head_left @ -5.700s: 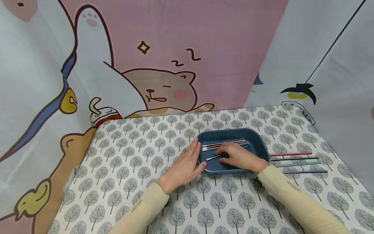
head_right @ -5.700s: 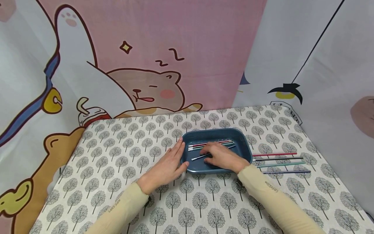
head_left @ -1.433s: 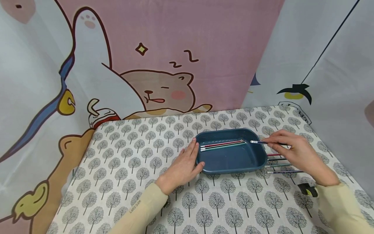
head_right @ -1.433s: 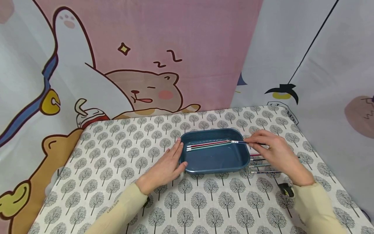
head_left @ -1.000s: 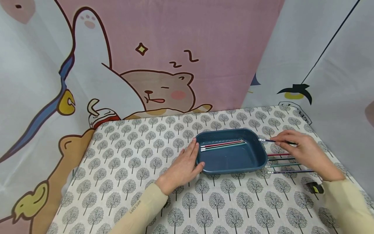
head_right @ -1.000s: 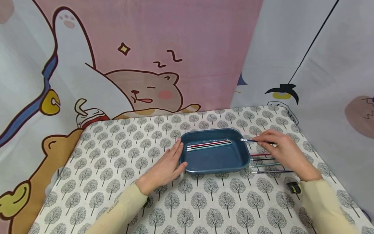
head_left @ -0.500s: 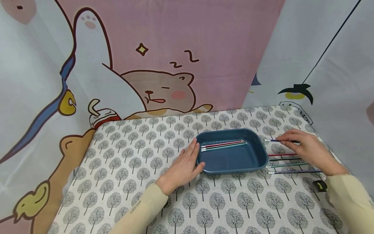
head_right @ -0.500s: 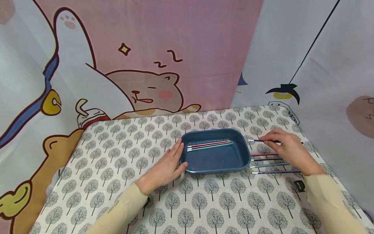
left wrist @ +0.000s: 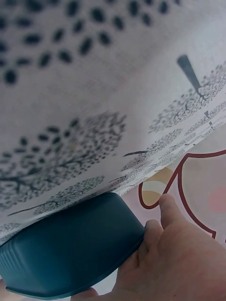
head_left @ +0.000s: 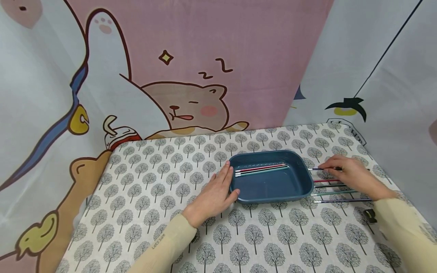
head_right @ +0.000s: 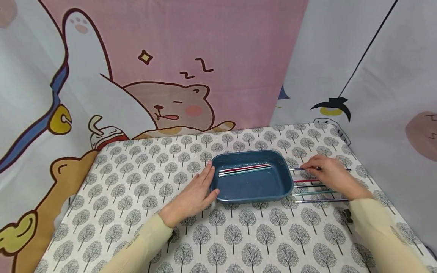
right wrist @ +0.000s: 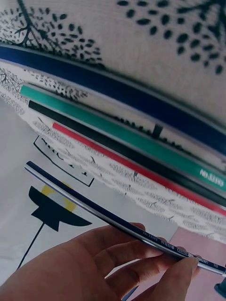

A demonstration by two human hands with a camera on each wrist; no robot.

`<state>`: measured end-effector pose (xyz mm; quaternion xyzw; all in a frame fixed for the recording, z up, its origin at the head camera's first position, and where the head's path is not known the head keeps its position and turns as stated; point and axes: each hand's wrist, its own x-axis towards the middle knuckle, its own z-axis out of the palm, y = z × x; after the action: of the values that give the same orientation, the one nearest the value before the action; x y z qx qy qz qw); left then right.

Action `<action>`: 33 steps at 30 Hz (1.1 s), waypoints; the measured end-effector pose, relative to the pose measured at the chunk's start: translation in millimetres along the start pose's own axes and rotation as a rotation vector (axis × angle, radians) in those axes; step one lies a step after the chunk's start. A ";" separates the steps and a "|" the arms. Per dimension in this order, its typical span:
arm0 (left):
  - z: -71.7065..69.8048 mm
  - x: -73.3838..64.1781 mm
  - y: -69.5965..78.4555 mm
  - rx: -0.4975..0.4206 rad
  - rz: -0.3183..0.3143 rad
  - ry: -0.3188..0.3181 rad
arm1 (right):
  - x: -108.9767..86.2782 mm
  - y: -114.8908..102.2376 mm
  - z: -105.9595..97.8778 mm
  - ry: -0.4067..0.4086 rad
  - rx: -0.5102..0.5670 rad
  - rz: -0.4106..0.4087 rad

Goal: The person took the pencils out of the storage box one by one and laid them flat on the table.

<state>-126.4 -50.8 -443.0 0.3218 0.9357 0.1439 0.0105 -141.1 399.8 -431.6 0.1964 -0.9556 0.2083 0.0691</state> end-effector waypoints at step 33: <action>-1.1 -0.1 0.4 -0.001 0.001 -0.005 | 7.2 11.3 21.1 -0.115 0.030 -0.030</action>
<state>-126.3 -50.9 -441.9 0.3228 0.9354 0.1436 0.0131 -153.3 397.8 -453.4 0.2235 -0.9517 0.2100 0.0141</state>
